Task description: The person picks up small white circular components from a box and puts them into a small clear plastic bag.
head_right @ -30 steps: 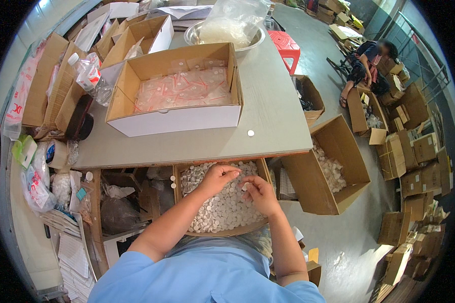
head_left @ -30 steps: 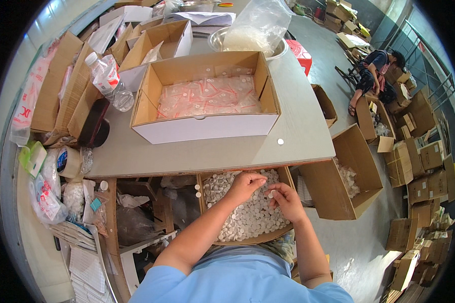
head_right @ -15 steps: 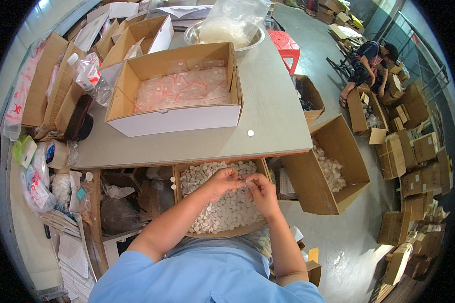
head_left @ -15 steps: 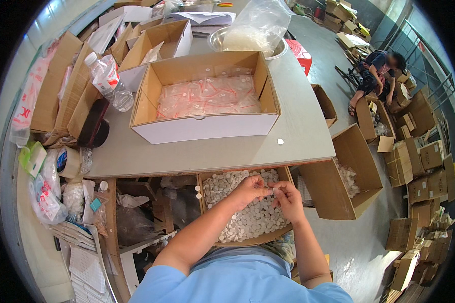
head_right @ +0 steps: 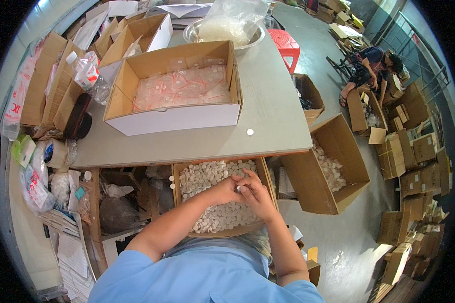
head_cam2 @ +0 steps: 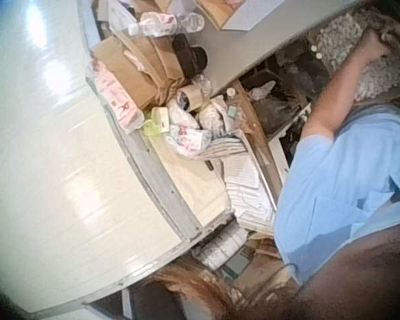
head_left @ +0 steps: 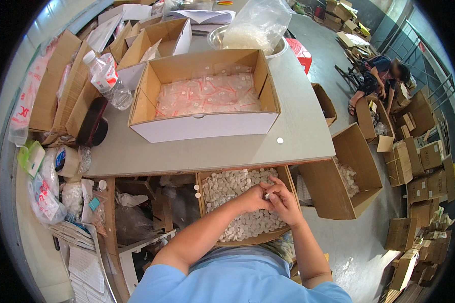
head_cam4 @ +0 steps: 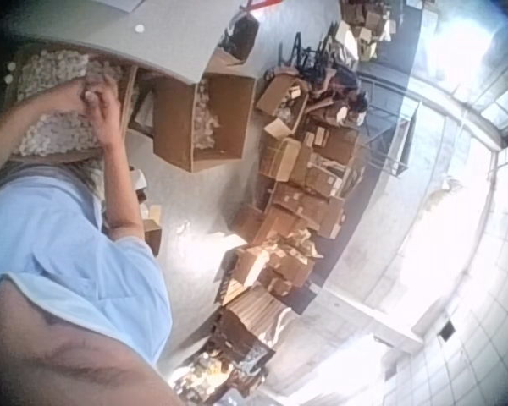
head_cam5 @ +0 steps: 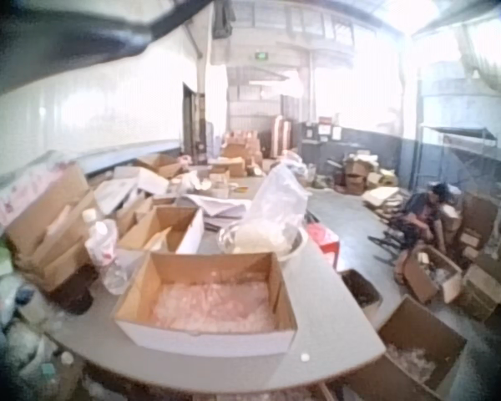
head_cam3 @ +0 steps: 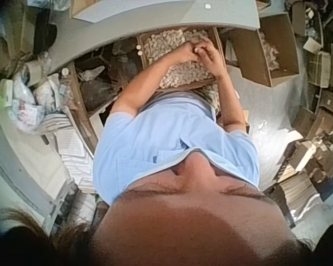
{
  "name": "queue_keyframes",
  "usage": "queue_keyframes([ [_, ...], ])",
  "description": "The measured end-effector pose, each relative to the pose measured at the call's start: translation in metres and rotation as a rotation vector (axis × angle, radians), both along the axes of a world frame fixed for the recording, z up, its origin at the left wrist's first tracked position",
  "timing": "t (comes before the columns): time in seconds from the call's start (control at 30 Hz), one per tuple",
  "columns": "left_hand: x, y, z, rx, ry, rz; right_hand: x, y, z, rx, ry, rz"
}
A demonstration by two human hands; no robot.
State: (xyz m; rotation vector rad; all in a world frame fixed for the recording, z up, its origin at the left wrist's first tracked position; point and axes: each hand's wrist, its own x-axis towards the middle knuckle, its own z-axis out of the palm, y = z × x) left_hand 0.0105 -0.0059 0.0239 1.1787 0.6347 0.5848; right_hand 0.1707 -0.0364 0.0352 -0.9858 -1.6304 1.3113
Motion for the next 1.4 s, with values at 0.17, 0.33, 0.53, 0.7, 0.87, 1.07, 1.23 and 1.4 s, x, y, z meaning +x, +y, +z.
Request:
queue_keyframes([
  [0.17,-0.003,0.005,-0.001,0.053,0.044,-0.055,0.000,-0.004,0.002,-0.107,0.156,-0.081],
  [0.33,-0.009,0.008,-0.013,-0.069,-0.010,-0.133,0.007,0.000,0.010,0.069,-0.140,-0.001],
  [0.53,-0.008,0.009,-0.025,0.072,0.036,-0.150,0.004,-0.004,0.000,-0.101,0.061,0.033],
  [0.7,-0.009,0.008,-0.008,0.107,0.088,-0.183,0.003,-0.008,-0.002,-0.169,0.226,0.091],
  [0.87,-0.013,0.012,-0.013,0.101,0.131,-0.204,0.001,-0.007,0.011,-0.180,0.235,-0.028],
  [1.07,-0.013,0.007,-0.015,-0.082,-0.029,-0.164,0.001,-0.002,0.016,0.265,-0.301,-0.031],
  [1.23,-0.014,0.014,-0.021,-0.130,0.000,-0.231,-0.001,-0.006,0.008,0.200,-0.248,-0.113],
  [1.4,-0.010,0.011,-0.013,0.120,0.076,0.142,0.010,0.003,-0.001,-0.133,-0.029,-0.193],
])
